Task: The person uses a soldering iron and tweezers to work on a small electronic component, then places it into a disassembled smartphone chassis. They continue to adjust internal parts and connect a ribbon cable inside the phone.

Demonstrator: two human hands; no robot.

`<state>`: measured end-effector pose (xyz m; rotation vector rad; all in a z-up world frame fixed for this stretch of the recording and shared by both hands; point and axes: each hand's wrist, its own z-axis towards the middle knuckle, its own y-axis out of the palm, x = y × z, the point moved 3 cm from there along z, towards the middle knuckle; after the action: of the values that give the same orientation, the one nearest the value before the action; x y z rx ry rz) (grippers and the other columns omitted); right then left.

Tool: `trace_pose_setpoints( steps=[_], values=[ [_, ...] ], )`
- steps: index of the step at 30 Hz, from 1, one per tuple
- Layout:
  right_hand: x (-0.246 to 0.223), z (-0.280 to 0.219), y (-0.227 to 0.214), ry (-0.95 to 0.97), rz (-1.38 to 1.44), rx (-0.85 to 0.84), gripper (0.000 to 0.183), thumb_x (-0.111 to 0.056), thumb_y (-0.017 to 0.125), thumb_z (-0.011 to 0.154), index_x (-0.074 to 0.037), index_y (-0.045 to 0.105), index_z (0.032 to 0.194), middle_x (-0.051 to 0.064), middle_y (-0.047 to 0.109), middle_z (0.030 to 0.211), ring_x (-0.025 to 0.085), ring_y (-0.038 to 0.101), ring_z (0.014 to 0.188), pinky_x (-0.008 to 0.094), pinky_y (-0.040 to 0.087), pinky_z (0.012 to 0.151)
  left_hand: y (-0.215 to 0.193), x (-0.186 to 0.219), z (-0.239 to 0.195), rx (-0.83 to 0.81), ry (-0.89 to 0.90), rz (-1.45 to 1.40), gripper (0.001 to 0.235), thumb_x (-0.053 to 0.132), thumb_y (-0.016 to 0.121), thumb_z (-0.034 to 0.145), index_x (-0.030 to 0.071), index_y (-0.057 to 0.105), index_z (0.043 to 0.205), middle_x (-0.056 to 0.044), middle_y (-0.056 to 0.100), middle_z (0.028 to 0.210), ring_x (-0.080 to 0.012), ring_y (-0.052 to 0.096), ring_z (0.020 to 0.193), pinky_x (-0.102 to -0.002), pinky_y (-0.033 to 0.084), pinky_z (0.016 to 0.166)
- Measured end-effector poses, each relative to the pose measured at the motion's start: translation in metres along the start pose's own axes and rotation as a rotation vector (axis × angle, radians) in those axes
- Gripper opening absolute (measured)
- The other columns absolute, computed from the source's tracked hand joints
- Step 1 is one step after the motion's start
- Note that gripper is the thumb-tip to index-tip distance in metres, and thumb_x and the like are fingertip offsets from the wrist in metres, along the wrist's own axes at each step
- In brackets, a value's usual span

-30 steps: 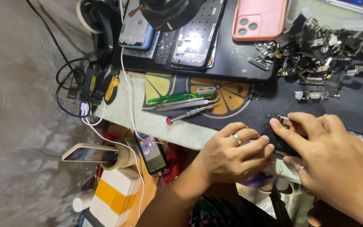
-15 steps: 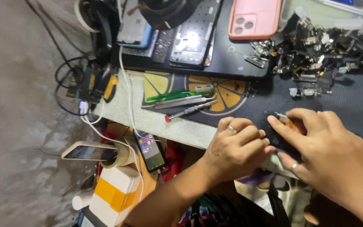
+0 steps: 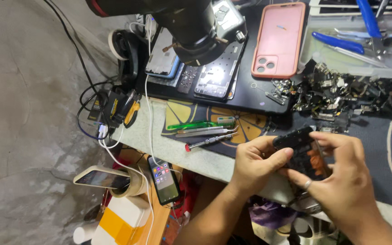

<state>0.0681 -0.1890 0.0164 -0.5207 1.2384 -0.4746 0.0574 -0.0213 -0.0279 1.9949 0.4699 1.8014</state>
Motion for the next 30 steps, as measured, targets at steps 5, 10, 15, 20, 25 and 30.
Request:
trace_pose_setpoints(
  steps=[5, 10, 15, 20, 25, 30],
  values=[
    [0.067, 0.005, 0.026, 0.615, 0.784, -0.285, 0.048, -0.014, 0.081, 0.085, -0.010, 0.068, 0.131, 0.009, 0.066, 0.103, 0.017, 0.060, 0.081, 0.032, 0.049, 0.058, -0.013, -0.009, 0.001, -0.127, -0.027, 0.165, 0.018, 0.006, 0.076, 0.100, -0.006, 0.071, 0.112, 0.000, 0.069, 0.090, -0.0038, 0.060, 0.083, -0.020, 0.048, 0.074],
    [0.101, 0.001, 0.038, 0.768, 1.027, -0.424, 0.021, -0.010, 0.068, 0.092, 0.000, 0.071, 0.111, 0.009, 0.072, 0.086, 0.018, 0.066, 0.068, 0.034, 0.055, 0.060, -0.016, -0.004, -0.005, -0.178, -0.079, 0.125, 0.020, 0.008, 0.074, 0.100, -0.005, 0.070, 0.114, 0.000, 0.071, 0.095, -0.0045, 0.064, 0.088, -0.021, 0.052, 0.079],
    [0.103, 0.000, 0.036, 0.871, 1.008, -0.479, 0.024, -0.010, 0.069, 0.085, 0.002, 0.073, 0.106, 0.010, 0.075, 0.085, 0.017, 0.071, 0.073, 0.034, 0.057, 0.065, -0.016, -0.001, -0.003, -0.205, -0.096, 0.135, 0.016, 0.010, 0.072, 0.103, -0.005, 0.072, 0.107, -0.001, 0.071, 0.087, -0.0057, 0.064, 0.084, -0.022, 0.052, 0.077],
    [0.098, 0.005, 0.038, 0.878, 0.998, -0.535, 0.024, -0.008, 0.071, 0.087, 0.004, 0.075, 0.108, 0.012, 0.075, 0.085, 0.019, 0.070, 0.073, 0.035, 0.055, 0.065, -0.020, -0.005, -0.007, -0.166, -0.062, 0.230, 0.014, 0.009, 0.072, 0.101, -0.004, 0.071, 0.096, 0.000, 0.068, 0.076, -0.0044, 0.061, 0.075, -0.022, 0.048, 0.066],
    [0.100, 0.005, 0.042, 0.806, 1.002, -0.479, 0.022, -0.006, 0.073, 0.084, 0.004, 0.074, 0.104, 0.010, 0.075, 0.082, 0.016, 0.068, 0.069, 0.031, 0.052, 0.064, -0.019, -0.008, -0.003, -0.119, 0.037, 0.407, 0.019, 0.009, 0.072, 0.103, -0.005, 0.069, 0.091, 0.001, 0.063, 0.074, -0.0016, 0.054, 0.068, -0.021, 0.044, 0.064],
    [0.103, 0.012, 0.036, 0.832, 1.015, -0.436, 0.023, -0.007, 0.075, 0.095, 0.006, 0.075, 0.114, 0.011, 0.073, 0.087, 0.018, 0.066, 0.069, 0.034, 0.052, 0.058, -0.019, -0.011, 0.007, -0.243, -0.119, 0.059, 0.015, 0.005, 0.072, 0.102, -0.007, 0.067, 0.110, -0.003, 0.070, 0.093, -0.0084, 0.066, 0.086, -0.024, 0.055, 0.076]
  ],
)
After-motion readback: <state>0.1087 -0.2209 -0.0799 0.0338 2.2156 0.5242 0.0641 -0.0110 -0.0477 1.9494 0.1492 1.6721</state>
